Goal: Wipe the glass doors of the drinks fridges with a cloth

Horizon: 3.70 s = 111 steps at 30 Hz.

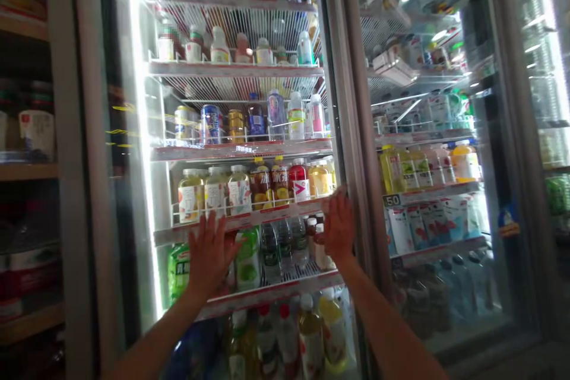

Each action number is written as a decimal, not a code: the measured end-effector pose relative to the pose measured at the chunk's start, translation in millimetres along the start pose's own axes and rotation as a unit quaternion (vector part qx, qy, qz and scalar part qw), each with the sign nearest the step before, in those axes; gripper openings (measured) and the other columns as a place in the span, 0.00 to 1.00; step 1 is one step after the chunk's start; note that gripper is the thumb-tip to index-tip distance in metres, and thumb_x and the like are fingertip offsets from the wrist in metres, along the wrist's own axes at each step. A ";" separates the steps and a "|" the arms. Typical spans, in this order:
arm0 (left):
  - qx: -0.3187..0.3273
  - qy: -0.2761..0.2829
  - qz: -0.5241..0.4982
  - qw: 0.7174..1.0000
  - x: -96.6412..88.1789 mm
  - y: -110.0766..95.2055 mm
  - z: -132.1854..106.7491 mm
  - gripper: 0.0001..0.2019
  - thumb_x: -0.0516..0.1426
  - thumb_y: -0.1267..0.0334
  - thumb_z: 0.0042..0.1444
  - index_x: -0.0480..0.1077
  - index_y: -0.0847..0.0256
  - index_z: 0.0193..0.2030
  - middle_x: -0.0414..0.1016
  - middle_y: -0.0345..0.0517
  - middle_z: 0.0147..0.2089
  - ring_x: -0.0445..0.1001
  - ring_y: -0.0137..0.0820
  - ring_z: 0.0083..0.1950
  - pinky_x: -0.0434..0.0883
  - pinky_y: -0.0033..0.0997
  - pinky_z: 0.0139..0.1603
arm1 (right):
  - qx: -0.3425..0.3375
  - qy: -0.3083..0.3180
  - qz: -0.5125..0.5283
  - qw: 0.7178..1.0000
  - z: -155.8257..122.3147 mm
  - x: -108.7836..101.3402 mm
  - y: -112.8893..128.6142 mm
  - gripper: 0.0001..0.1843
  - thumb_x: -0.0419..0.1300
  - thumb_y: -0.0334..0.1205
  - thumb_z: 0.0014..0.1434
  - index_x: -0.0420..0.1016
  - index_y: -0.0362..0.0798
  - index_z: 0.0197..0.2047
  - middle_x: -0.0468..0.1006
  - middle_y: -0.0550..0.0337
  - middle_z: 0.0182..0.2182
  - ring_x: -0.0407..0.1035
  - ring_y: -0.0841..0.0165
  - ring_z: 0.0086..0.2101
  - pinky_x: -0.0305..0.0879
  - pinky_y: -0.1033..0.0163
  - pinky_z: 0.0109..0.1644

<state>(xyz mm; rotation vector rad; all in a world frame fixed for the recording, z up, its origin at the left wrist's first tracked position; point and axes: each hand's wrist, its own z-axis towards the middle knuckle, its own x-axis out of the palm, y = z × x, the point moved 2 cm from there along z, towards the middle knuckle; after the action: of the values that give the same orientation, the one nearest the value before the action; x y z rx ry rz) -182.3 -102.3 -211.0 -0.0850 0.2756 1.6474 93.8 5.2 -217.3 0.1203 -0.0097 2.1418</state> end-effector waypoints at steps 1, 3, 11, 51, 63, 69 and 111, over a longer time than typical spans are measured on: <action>-0.002 0.001 0.002 1.000 1.4 -1.2 -3.3 0.34 0.46 0.50 0.60 0.38 0.60 0.68 0.45 0.58 0.69 0.38 0.45 0.71 0.42 0.57 0.65 | 0.035 -0.020 -0.012 0.999 -2.9 -1.2 -4.6 0.30 0.44 0.35 0.63 0.44 0.46 0.67 0.51 0.47 0.65 0.43 0.57 0.64 0.53 0.41 0.61; -0.011 -0.004 0.006 1.000 3.5 -4.0 -7.4 0.34 0.47 0.50 0.61 0.37 0.59 0.69 0.44 0.58 0.69 0.38 0.45 0.71 0.41 0.58 0.65 | 0.032 -0.023 -0.002 0.999 -12.4 -0.1 7.2 0.31 0.44 0.34 0.62 0.43 0.45 0.68 0.49 0.47 0.65 0.42 0.56 0.64 0.53 0.40 0.61; 0.004 0.026 -0.004 1.000 3.8 -5.9 -35.8 0.33 0.48 0.52 0.60 0.40 0.58 0.68 0.45 0.57 0.69 0.39 0.44 0.70 0.42 0.57 0.66 | -0.140 0.097 0.076 0.982 -51.0 -2.3 52.3 0.31 0.47 0.30 0.60 0.48 0.49 0.66 0.58 0.53 0.62 0.43 0.61 0.64 0.54 0.46 0.63; 0.020 0.121 0.048 0.991 -23.8 36.1 -117.6 0.26 0.56 0.58 0.55 0.61 0.59 0.60 0.48 0.59 0.68 0.42 0.48 0.70 0.52 0.55 0.64 | -0.128 0.107 0.103 0.981 -93.1 2.7 108.5 0.34 0.46 0.26 0.58 0.45 0.50 0.67 0.52 0.55 0.64 0.41 0.62 0.65 0.52 0.46 0.64; -0.015 0.171 0.064 0.983 -40.3 81.0 -135.2 0.28 0.57 0.61 0.54 0.58 0.55 0.62 0.47 0.54 0.69 0.43 0.48 0.70 0.54 0.57 0.63 | -0.340 0.204 0.137 0.908 -104.7 2.2 139.6 0.28 0.47 0.26 0.57 0.62 0.50 0.60 0.57 0.62 0.63 0.39 0.67 0.65 0.42 0.52 0.68; -0.029 0.166 0.070 0.983 -45.0 93.2 -137.2 0.29 0.57 0.60 0.54 0.57 0.55 0.62 0.48 0.55 0.69 0.45 0.48 0.69 0.53 0.56 0.63 | -0.218 0.144 0.128 0.957 -70.3 19.5 154.5 0.31 0.49 0.27 0.57 0.55 0.46 0.64 0.52 0.55 0.64 0.36 0.62 0.65 0.43 0.46 0.67; -0.052 0.191 0.164 0.966 -106.0 177.3 -116.4 0.30 0.54 0.62 0.55 0.53 0.63 0.64 0.49 0.57 0.68 0.47 0.46 0.69 0.55 0.54 0.63 | -0.438 0.201 0.252 0.839 -61.7 60.5 334.1 0.19 0.47 0.33 0.63 0.66 0.46 0.56 0.59 0.59 0.62 0.53 0.67 0.61 0.53 0.54 0.64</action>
<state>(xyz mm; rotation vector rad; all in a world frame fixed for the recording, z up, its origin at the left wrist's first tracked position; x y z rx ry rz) -360.0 -244.6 -277.6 -0.4621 0.5174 1.9692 -224.1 -122.3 -259.8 -0.9648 -0.8475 2.4145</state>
